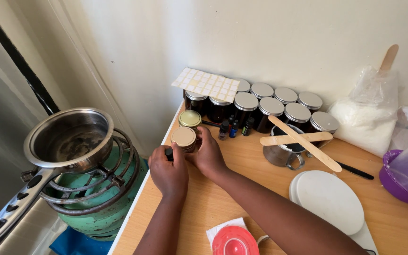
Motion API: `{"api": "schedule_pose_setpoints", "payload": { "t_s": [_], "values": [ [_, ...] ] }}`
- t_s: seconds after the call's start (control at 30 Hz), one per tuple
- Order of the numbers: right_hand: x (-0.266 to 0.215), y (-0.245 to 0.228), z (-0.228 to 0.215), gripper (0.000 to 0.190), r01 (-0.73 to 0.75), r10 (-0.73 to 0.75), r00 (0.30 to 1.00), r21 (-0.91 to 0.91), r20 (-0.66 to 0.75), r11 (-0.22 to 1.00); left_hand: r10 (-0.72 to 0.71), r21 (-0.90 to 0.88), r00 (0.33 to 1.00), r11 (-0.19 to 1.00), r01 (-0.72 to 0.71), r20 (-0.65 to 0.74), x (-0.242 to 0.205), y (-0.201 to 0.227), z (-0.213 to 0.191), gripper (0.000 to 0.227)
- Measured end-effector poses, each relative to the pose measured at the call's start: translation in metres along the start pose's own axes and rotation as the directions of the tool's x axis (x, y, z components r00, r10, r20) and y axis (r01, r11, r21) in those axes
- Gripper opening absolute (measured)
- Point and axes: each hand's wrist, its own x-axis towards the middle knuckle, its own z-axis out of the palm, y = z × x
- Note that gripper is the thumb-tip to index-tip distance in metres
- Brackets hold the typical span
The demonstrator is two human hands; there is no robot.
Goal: Organizing candle-making supplies on a workbench, weighing a jar, and recording notes in a notebook.
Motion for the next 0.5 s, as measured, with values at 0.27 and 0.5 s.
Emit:
{"api": "schedule_pose_setpoints", "payload": {
  "t_s": [0.27,0.5],
  "values": [
    [-0.002,-0.003,-0.002,0.097,-0.007,0.007,1.0,-0.044,0.01,0.999,-0.009,-0.008,1.0,1.0,0.01,0.018,0.0,0.005,-0.004,0.031],
    [0.003,0.007,-0.001,0.101,0.036,-0.035,0.998,-0.038,0.048,0.999,0.003,-0.002,1.0,1.0,-0.003,0.017,0.0,0.001,0.0,0.031]
  ]
}}
